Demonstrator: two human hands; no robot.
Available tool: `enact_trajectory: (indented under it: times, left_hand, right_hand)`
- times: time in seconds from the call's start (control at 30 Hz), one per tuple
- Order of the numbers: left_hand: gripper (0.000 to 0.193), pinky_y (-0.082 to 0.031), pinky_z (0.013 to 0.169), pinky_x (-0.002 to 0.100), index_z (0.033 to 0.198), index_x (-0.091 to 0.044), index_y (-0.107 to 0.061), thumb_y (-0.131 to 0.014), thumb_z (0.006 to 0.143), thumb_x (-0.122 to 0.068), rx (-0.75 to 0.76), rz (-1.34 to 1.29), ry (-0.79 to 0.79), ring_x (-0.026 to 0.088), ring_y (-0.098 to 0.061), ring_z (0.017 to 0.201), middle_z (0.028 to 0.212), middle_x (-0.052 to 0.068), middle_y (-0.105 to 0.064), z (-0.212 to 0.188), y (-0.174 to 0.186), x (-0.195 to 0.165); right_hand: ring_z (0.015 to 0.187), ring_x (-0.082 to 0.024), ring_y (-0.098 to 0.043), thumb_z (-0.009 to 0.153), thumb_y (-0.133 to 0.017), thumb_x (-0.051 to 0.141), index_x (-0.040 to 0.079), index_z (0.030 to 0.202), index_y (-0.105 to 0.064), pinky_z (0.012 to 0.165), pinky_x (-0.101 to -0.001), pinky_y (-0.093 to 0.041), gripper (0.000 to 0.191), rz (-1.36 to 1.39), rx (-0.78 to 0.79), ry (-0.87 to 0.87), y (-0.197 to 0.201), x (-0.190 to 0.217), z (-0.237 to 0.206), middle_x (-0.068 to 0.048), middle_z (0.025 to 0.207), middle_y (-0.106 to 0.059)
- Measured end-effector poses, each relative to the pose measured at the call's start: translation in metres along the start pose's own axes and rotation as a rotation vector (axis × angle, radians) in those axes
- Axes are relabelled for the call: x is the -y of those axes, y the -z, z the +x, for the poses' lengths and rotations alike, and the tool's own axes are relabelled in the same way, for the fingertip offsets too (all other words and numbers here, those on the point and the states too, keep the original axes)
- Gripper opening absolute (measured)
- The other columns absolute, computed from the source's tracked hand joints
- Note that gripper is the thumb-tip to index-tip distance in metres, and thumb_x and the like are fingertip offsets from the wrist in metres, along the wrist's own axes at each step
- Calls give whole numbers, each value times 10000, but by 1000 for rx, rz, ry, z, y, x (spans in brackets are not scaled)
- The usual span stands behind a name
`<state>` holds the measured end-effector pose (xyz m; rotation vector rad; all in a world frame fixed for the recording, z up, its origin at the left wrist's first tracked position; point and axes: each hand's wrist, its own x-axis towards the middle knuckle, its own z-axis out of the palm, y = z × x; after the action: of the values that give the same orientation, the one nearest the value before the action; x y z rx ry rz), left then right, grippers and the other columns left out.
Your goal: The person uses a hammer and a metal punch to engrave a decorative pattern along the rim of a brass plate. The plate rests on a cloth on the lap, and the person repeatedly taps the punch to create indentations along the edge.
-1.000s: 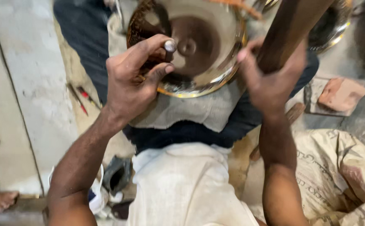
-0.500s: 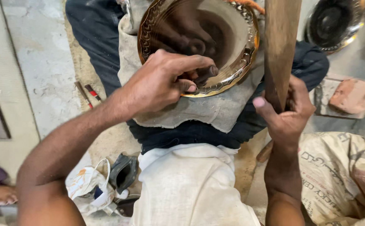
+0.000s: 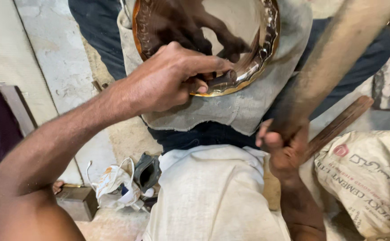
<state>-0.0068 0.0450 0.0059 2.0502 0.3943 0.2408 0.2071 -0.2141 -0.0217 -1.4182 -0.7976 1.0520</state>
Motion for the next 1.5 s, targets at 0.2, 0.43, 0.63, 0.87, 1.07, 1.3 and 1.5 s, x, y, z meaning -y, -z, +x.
enact_trajectory:
  times: [0.2,0.43,0.63,0.87,1.07,1.3,1.5]
  left_hand:
    - [452,-582,730,440,1288,-8,-665,-758,848,38,-7,-6,-34,335,-751,899,1054,197,-745,-3,1,1]
    - [490,-598,742,411,1374,-25,-599,-776,917,-12,-85,-54,-15,279,-765,900,1002,154,-746,-9,-7,4]
    - [529,-580,703,430,1383,-26,-607,-764,880,19,-107,-19,-25,298,-749,865,986,163,-743,-9,-10,7]
    - [496,-581,726,432,1361,-34,-612,-748,891,45,-117,-44,-45,304,-753,888,989,169,-740,-6,-11,5]
    - [497,-590,731,429,1350,-20,-630,-735,876,88,-140,-58,-50,305,-762,897,997,182,-747,-6,-11,5]
    - [621,-636,825,351,1338,27,-623,-621,744,208,-141,-81,-64,261,-781,971,1111,219,-748,-4,-13,9]
    - [585,-632,847,375,1339,28,-633,-647,779,198,-153,-48,-91,291,-767,995,1137,214,-742,-4,-14,8]
  right_hand:
    - [770,-106,-633,1110,-685,301,71,1342,-392,698,-244,-550,439,17,144,-25,2,3,-12,-37,946,-653]
    - [662,-83,-589,1017,-711,290,68,1254,-467,566,-222,-491,406,14,223,-61,19,14,4,-22,866,-622]
    - [494,-56,-516,925,-737,266,61,1099,-519,442,-245,-401,346,-463,420,-76,33,20,15,20,665,-570]
    - [498,-79,-476,928,-741,296,53,1065,-507,443,-259,-377,364,-451,385,-175,22,36,18,-1,653,-522]
    - [537,-83,-466,966,-700,290,42,1036,-554,491,-261,-382,296,-442,393,-128,22,32,13,30,672,-497]
    - [490,-49,-471,942,-701,284,57,1079,-511,404,-236,-375,327,-258,277,-189,36,21,6,20,704,-575]
    - [513,-62,-487,965,-687,301,50,1185,-444,431,-201,-397,413,-206,267,-207,36,19,8,1,764,-576]
